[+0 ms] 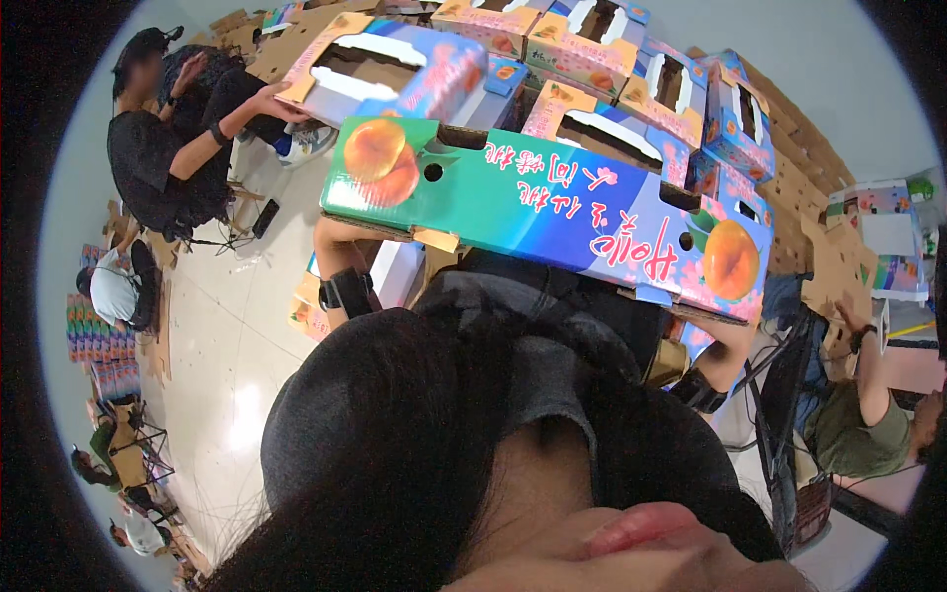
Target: Folding flat cardboard into boxes for fruit packaging.
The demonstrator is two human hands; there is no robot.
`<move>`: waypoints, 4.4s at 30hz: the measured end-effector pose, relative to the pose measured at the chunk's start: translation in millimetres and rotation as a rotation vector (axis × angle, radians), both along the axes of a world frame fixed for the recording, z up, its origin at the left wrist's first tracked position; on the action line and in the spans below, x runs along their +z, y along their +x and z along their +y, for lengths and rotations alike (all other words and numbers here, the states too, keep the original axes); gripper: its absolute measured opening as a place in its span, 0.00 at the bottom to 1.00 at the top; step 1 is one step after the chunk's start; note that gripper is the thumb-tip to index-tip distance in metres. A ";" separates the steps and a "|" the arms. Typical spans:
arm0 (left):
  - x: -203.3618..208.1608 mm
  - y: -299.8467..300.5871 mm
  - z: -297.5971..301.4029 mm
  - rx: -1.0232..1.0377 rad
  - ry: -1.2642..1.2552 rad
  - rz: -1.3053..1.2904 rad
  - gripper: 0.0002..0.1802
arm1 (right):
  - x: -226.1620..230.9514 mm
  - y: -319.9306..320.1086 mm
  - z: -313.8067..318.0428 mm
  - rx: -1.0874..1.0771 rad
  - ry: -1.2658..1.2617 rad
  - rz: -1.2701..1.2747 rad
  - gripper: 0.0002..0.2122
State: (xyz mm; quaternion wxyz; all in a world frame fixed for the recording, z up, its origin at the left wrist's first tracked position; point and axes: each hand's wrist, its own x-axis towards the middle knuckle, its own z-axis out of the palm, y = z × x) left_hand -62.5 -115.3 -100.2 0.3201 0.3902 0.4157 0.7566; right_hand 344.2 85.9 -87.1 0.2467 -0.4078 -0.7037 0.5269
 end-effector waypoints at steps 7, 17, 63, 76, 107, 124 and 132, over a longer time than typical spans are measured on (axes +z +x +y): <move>-7.4 -0.7 -5.5 0.032 -0.037 -0.029 0.57 | -72.5 25.2 45.7 0.179 -0.040 -0.114 0.25; -8.1 0.8 16.8 0.013 -0.033 -0.083 0.56 | -37.5 32.9 32.5 0.053 -0.214 0.032 0.26; -48.0 4.7 110.3 -0.450 -0.439 0.113 0.25 | -142.9 -19.9 29.2 -0.331 -0.560 0.956 0.29; -177.5 -163.5 70.2 0.709 -0.794 -0.288 0.43 | -154.3 -19.9 32.0 -0.259 -0.627 1.031 0.29; -156.6 -135.2 83.7 0.190 -0.669 -0.478 0.24 | -117.8 2.9 85.2 -0.452 -0.421 0.951 0.24; -115.4 -92.5 105.4 0.249 -0.502 -0.851 0.26 | -88.9 -2.1 306.5 -0.496 -0.363 0.637 0.16; -108.5 -86.8 119.8 0.293 -0.560 -0.898 0.33 | -127.9 -37.3 407.2 -0.503 -0.400 0.556 0.18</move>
